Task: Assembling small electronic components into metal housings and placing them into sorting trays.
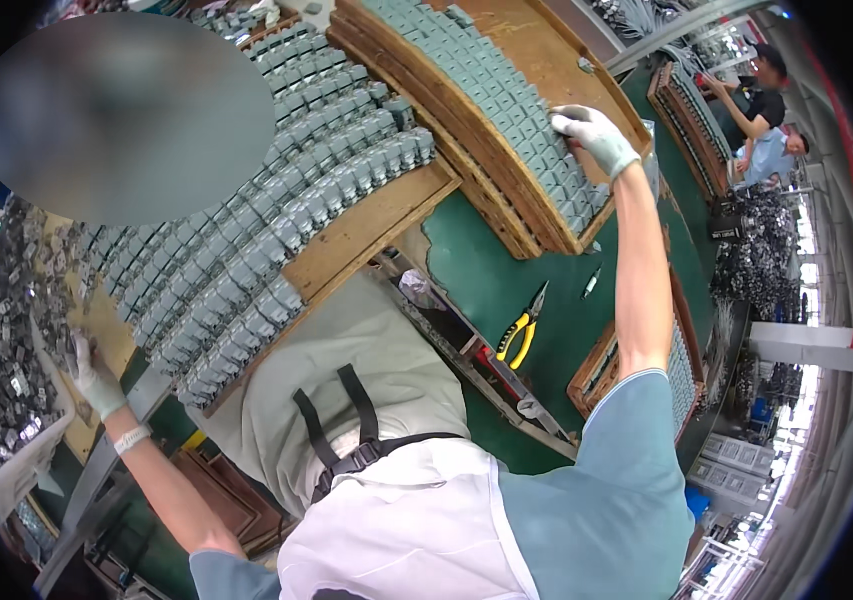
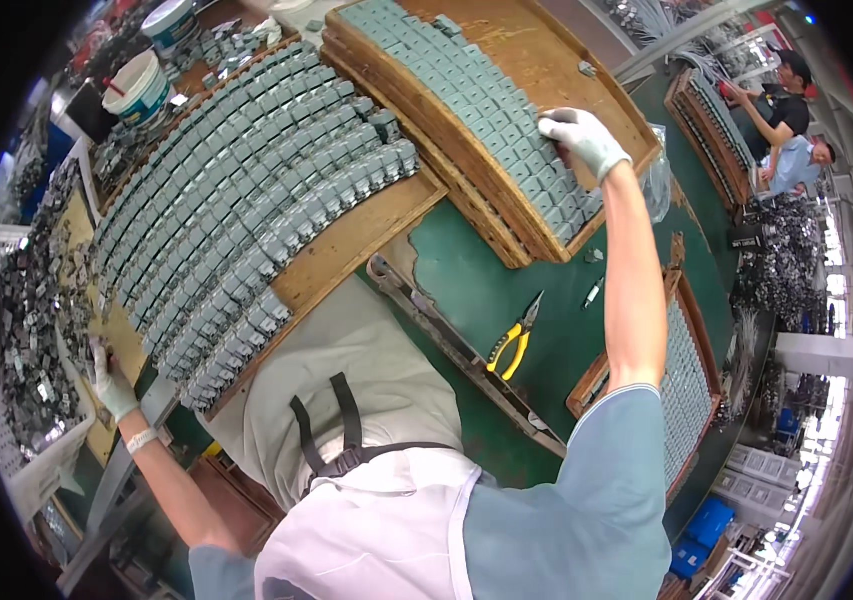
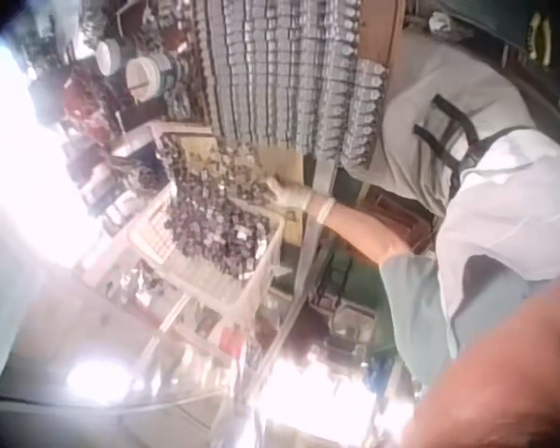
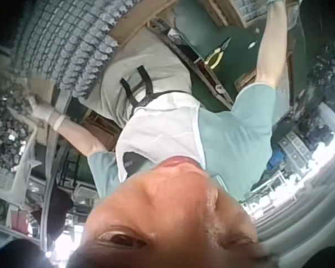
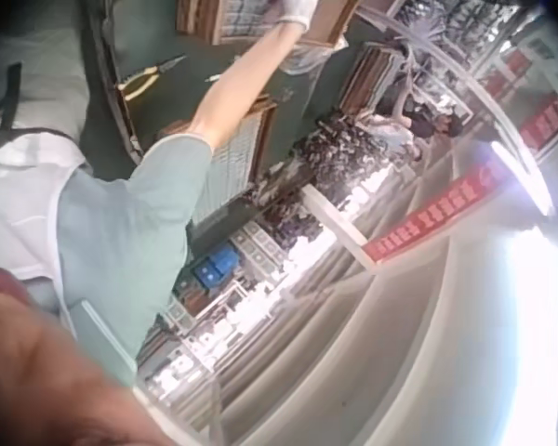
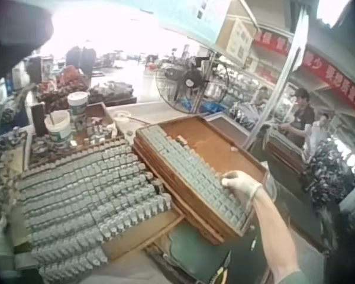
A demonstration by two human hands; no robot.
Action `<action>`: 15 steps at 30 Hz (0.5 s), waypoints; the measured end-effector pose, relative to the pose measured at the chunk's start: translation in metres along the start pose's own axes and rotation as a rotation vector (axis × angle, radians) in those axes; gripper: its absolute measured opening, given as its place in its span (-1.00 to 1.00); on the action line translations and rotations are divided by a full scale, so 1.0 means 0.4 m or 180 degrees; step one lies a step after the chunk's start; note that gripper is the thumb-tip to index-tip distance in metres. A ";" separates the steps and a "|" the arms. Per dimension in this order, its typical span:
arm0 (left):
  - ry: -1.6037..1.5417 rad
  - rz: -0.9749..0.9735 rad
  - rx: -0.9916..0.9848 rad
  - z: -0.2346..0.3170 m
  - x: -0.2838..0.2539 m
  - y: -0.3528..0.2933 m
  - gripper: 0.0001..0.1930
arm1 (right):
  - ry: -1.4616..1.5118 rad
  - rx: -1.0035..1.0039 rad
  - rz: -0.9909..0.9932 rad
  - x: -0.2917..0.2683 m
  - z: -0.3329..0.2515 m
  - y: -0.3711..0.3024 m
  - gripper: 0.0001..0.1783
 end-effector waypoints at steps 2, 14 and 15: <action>-0.1630 -0.0261 -0.1536 -0.293 -0.155 -0.031 -0.60 | 0.1082 -0.0206 0.0233 0.092 -0.045 0.063 -0.53; -0.3674 0.0546 -0.2740 0.324 -0.099 0.074 -0.50 | 0.1332 -0.1070 0.0704 0.077 -0.187 -0.074 -0.68; -0.3685 0.0552 -0.2756 0.340 -0.092 0.063 -0.50 | 0.1144 -0.1302 0.0671 0.122 -0.253 -0.105 -0.70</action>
Point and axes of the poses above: each hand's wrist, its own y-axis towards the middle knuckle, its own x-axis out of the palm, z = x × y, the point moved 5 cm from there along y, towards the middle knuckle, and after that the axes turned 4 degrees about -x, right-handed, at the moved point
